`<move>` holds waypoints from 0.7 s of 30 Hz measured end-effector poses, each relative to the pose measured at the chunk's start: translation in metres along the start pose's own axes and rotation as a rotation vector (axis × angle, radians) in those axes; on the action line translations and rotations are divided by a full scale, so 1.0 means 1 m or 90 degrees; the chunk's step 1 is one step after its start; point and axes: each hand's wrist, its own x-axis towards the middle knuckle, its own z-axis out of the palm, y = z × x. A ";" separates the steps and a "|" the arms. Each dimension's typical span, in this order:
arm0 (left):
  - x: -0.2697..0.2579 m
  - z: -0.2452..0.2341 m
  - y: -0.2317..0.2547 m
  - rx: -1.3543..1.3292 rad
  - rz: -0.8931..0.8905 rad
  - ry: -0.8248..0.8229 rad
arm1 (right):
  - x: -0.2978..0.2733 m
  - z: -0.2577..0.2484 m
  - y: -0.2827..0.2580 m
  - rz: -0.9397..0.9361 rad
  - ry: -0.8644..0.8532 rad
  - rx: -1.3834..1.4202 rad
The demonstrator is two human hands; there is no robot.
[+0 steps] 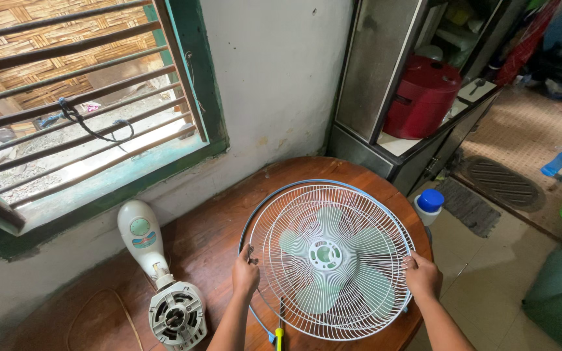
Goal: The person assembles a table fan by attaching the front grill to the fan blade assembly and then securing the rear grill to the motor housing. The person handles the fan components on a wooden table and aligns the parts to complete the assembly.
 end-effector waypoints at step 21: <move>0.024 0.015 -0.025 0.037 0.022 -0.039 | 0.012 0.006 0.003 -0.097 0.051 -0.043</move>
